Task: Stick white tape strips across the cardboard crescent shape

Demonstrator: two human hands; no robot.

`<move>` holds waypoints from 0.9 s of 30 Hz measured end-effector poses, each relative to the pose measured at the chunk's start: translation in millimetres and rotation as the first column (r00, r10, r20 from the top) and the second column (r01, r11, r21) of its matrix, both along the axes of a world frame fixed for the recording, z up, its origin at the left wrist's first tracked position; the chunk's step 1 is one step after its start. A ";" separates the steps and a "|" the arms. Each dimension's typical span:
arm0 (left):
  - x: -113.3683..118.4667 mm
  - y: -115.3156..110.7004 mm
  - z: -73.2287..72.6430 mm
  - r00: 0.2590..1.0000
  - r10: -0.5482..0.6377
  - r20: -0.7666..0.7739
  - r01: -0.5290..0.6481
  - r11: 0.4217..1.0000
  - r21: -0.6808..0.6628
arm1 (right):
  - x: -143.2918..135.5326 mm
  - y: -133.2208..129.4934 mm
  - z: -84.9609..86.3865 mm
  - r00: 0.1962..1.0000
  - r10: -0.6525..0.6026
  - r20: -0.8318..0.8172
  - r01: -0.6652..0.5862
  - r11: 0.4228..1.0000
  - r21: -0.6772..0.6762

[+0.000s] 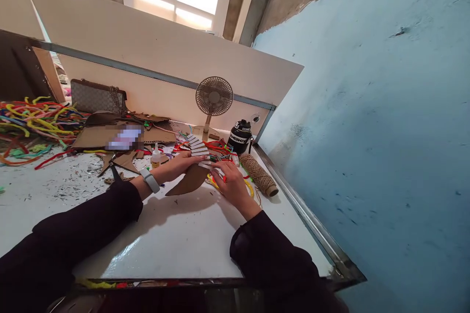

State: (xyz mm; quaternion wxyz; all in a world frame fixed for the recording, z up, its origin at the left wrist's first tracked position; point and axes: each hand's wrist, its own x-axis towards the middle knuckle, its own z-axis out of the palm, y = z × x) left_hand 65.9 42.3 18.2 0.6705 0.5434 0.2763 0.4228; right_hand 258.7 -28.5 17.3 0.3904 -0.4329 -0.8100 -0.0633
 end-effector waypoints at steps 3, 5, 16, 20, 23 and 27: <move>0.7 0.0 -1.7 1.000 -0.011 -0.002 0.011 1.000 0.004 | -1.3 -0.6 -0.2 0.999 0.003 -0.037 -0.004 1.000 -0.017; 1.1 0.6 -2.8 1.000 -0.018 0.006 0.018 1.000 0.005 | -2.7 -1.3 1.1 0.996 0.018 -0.087 -0.022 0.999 -0.041; -1.7 1.1 -2.3 0.996 -0.087 0.004 0.087 0.993 -0.080 | -0.9 -0.6 7.9 0.861 0.083 -0.502 -0.264 0.916 -0.301; -2.1 -0.8 -4.6 0.996 -0.088 -0.031 0.084 0.990 -0.118 | -2.4 0.4 5.0 0.775 0.023 -0.631 -0.343 0.855 -0.390; -0.9 2.0 -8.1 0.996 -0.081 -0.029 0.076 0.986 -0.151 | -6.3 0.7 5.3 0.609 -0.043 -0.792 -0.441 0.811 -0.384; 0.2 12.1 -9.6 0.997 -0.074 -0.009 0.070 0.970 -0.232 | -4.1 5.3 8.5 0.444 -0.103 -0.890 -0.385 0.875 -0.293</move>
